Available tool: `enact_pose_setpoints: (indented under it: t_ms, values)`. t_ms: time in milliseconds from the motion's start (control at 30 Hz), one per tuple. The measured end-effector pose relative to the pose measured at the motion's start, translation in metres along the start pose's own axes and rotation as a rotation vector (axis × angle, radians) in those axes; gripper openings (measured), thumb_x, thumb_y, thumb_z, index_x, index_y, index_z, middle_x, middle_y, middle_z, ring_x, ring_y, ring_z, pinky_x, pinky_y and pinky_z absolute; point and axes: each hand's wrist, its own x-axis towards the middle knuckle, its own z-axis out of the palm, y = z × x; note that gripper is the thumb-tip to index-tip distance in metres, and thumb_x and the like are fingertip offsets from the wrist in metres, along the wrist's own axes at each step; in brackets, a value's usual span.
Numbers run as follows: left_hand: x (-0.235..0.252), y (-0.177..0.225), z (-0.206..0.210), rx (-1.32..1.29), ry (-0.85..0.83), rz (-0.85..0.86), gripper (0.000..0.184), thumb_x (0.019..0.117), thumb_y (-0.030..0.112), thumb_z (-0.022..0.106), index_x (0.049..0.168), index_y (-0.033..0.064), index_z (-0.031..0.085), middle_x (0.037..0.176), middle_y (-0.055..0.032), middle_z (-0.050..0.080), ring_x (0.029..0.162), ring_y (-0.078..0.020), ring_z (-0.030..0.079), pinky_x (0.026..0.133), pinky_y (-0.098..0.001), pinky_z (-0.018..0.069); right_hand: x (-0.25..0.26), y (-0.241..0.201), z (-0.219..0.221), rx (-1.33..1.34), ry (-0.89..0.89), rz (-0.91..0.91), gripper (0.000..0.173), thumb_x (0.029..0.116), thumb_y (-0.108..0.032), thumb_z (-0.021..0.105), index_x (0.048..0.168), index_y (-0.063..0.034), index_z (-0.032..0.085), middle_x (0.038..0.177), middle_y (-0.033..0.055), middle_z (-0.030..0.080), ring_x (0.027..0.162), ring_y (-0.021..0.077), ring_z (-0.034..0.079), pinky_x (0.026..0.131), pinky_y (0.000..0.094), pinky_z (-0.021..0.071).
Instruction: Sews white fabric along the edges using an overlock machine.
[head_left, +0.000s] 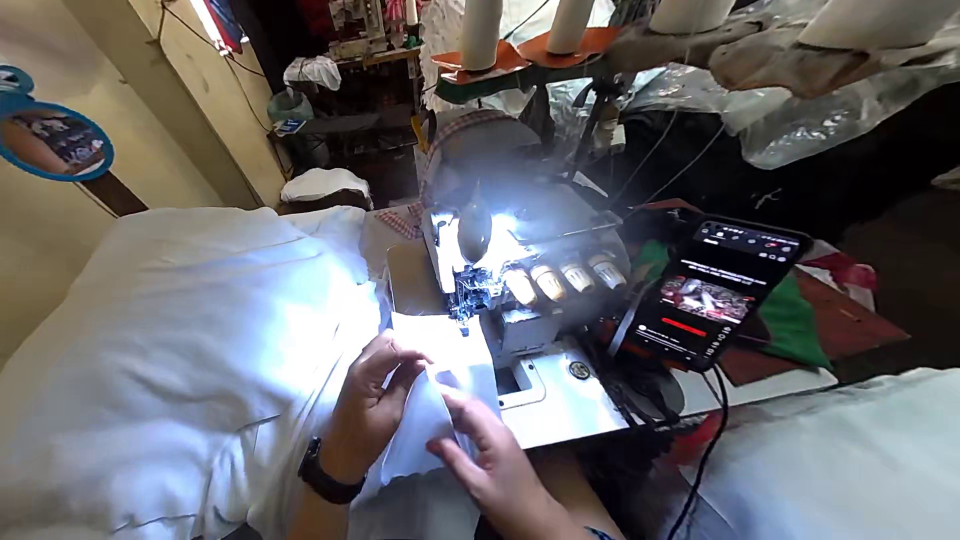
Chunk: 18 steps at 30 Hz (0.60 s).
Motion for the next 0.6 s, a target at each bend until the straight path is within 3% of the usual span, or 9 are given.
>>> enact_pose_setpoints:
  t_ms: [67,133,200,233,300,367,400,467,600]
  values:
    - [0.017,0.017,-0.003,0.037,-0.001,0.037,0.014,0.1038,0.026,0.058,0.101,0.02,0.071,0.096,0.0099,0.065,0.093,0.0035,0.061,0.084,-0.0144,0.0528,-0.009,-0.014,0.002,0.067,-0.169,0.209,0.02,0.093,-0.009,0.069,0.108,0.0028,0.071,0.098,0.0086,0.074,0.091,0.0086,0.071,0.084,0.0283,0.0584]
    - [0.034,0.019,0.0,0.167,0.015,0.097,0.011,0.1023,0.023,0.061,0.101,0.0181,0.071,0.096,0.0081,0.065,0.092,0.0,0.062,0.082,-0.0177,0.0536,-0.017,-0.025,-0.01,0.262,-0.323,0.421,0.011,0.0946,-0.008,0.067,0.1,0.0008,0.071,0.087,0.0029,0.074,0.081,0.0061,0.07,0.078,0.0297,0.0587]
    - [0.047,0.008,0.013,0.245,-0.006,0.078,0.008,0.0974,0.017,0.067,0.1,0.0143,0.074,0.098,0.0048,0.068,0.094,-0.0048,0.064,0.085,-0.0249,0.0549,-0.025,-0.03,-0.024,0.35,-0.278,0.477,0.006,0.0952,-0.008,0.067,0.099,-0.0036,0.069,0.084,-0.0026,0.074,0.078,0.0035,0.071,0.075,0.0278,0.0603]
    - [0.05,0.002,0.022,0.269,-0.039,0.012,0.007,0.0965,0.018,0.068,0.099,0.0138,0.074,0.097,0.0041,0.068,0.093,-0.0056,0.065,0.085,-0.0263,0.0553,-0.029,-0.028,-0.029,0.229,-0.163,0.463,0.007,0.0937,-0.011,0.07,0.095,-0.0044,0.071,0.084,-0.0028,0.073,0.078,0.0028,0.07,0.074,0.0265,0.0598]
    - [0.053,-0.008,0.039,0.276,-0.137,-0.191,0.007,0.0959,0.018,0.07,0.098,0.0136,0.074,0.095,0.0028,0.068,0.09,-0.0078,0.065,0.084,-0.0296,0.0562,-0.03,-0.006,-0.037,-0.142,0.026,0.33,0.019,0.0906,-0.02,0.074,0.092,-0.0011,0.077,0.104,0.0089,0.069,0.101,0.0145,0.065,0.091,0.0336,0.0547]
    - [0.05,-0.014,0.051,0.263,-0.186,-0.341,0.007,0.0971,0.018,0.068,0.097,0.0133,0.073,0.093,0.0016,0.068,0.09,-0.0096,0.066,0.083,-0.0328,0.0561,-0.032,0.013,-0.046,-0.267,0.042,0.259,0.02,0.0902,-0.021,0.074,0.091,-0.0015,0.078,0.122,0.0176,0.065,0.119,0.0216,0.061,0.102,0.0347,0.0518]
    - [0.048,-0.016,0.053,0.281,-0.173,-0.362,0.008,0.0971,0.019,0.067,0.097,0.0139,0.073,0.092,0.0019,0.068,0.089,-0.0094,0.066,0.082,-0.033,0.0561,-0.034,0.014,-0.048,-0.246,0.01,0.265,0.02,0.0907,-0.021,0.075,0.089,-0.0007,0.078,0.117,0.0175,0.068,0.113,0.0196,0.064,0.098,0.0322,0.0541]
    - [0.04,-0.016,0.053,0.328,-0.145,-0.394,0.009,0.097,0.022,0.068,0.096,0.0161,0.074,0.09,0.0039,0.068,0.088,-0.0084,0.065,0.082,-0.0324,0.0554,-0.042,0.012,-0.05,-0.127,-0.102,0.275,0.021,0.092,-0.017,0.073,0.085,0.0027,0.075,0.093,0.0146,0.07,0.09,0.0165,0.068,0.082,0.0306,0.056]
    - [0.029,-0.005,0.05,0.445,-0.134,-0.436,0.009,0.0947,0.026,0.07,0.098,0.0201,0.075,0.093,0.0076,0.068,0.09,-0.0068,0.065,0.084,-0.0326,0.0548,-0.059,0.008,-0.049,0.022,-0.253,0.371,0.022,0.0963,-0.014,0.068,0.093,0.0061,0.075,0.097,0.0179,0.071,0.095,0.0225,0.068,0.089,0.0372,0.0558]
